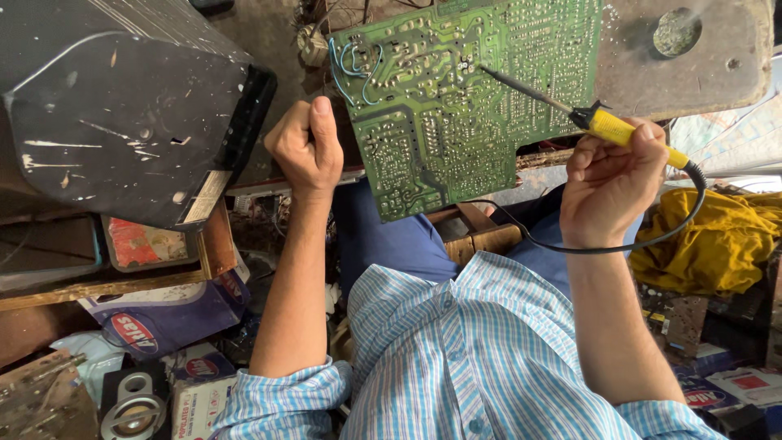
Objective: The person works at a cluttered electronics repair bench. They handle an old audio device, pull out its circuit board, use a screwdriver on the chassis, then hold a large green circuit board steady with one hand while soldering its components with a soldering iron.
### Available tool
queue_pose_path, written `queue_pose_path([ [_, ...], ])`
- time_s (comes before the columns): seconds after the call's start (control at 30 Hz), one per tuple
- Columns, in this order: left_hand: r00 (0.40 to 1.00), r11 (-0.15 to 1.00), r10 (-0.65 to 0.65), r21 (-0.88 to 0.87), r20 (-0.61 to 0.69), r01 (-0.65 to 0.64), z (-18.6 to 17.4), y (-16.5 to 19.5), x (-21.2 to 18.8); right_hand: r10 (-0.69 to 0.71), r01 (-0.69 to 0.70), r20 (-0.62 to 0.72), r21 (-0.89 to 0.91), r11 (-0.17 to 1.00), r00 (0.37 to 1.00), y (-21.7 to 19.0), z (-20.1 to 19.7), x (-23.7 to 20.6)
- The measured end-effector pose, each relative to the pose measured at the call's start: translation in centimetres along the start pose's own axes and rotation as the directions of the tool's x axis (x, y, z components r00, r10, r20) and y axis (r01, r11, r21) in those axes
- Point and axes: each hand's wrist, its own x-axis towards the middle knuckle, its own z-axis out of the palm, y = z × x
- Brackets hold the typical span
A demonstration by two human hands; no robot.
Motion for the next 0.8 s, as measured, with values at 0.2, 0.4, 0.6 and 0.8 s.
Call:
queue_pose_path([
  [0.2,1.0,0.999,-0.016,-0.034,0.017,0.016,-0.2,0.0,0.0,0.011,-0.012,0.023,0.009,1.0,1.0,0.2,0.8,-0.1],
  [0.4,1.0,0.998,-0.014,-0.059,0.024,0.015,-0.3,0.0,0.0,0.006,-0.005,0.038,-0.02,1.0,0.999,0.4,1.1,0.0],
  [0.6,0.999,0.998,-0.027,-0.057,0.023,0.028,-0.2,0.1,0.0,0.037,-0.037,0.021,-0.007,0.999,0.999,0.6,1.3,0.1],
  [0.8,1.0,0.998,-0.012,-0.06,0.02,0.013,-0.2,-0.1,-0.1,0.073,-0.074,0.035,0.037,0.997,0.997,0.3,1.3,0.1],
])
